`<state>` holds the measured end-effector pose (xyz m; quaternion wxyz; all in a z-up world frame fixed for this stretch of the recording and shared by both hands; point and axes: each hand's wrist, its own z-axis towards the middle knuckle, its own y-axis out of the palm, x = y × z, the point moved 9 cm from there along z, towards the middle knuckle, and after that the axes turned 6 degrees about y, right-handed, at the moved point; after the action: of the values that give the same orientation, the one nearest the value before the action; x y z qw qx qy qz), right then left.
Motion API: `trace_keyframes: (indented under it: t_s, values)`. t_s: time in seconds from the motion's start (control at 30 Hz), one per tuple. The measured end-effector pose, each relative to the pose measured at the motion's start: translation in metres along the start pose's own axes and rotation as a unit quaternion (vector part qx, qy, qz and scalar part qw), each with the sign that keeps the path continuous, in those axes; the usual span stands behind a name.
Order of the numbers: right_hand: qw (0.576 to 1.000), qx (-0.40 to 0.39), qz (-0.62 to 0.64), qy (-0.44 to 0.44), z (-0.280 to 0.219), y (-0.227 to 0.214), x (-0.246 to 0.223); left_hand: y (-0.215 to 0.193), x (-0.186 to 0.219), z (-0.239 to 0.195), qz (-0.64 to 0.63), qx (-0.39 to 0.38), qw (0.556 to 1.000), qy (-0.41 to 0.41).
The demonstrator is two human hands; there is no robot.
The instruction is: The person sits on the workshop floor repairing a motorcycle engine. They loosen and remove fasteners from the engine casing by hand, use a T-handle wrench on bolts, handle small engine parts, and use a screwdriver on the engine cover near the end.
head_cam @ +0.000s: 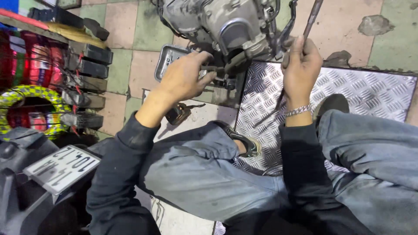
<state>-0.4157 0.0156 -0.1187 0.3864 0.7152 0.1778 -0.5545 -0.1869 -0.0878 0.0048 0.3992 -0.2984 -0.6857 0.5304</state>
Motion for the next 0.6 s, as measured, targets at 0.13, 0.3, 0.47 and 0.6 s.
trace_keyframes:
  t_s: [0.13, 0.3, 0.47, 0.6]
  values:
    - [0.999, -0.004, 0.041, 0.033, 0.02, -0.017, 0.039, 0.013, 0.016, 0.028, -0.014, 0.037, 0.999, -0.018]
    - [0.961, -0.093, 0.067, 0.253, 0.028, 0.005, 0.062, 0.102, 0.037, 0.034, -0.167, -0.101, 0.973, -0.121]
    - [0.916, -0.186, 0.067, 0.348, 0.026, 0.005, 0.027, 0.128, 0.065, 0.083, -0.403, 0.077, 0.886, -0.218]
    - [0.861, -0.275, 0.05, 0.425, -0.002, -0.023, 0.043, 0.139, 0.082, 0.115, -0.599, 0.184, 0.746, -0.224]
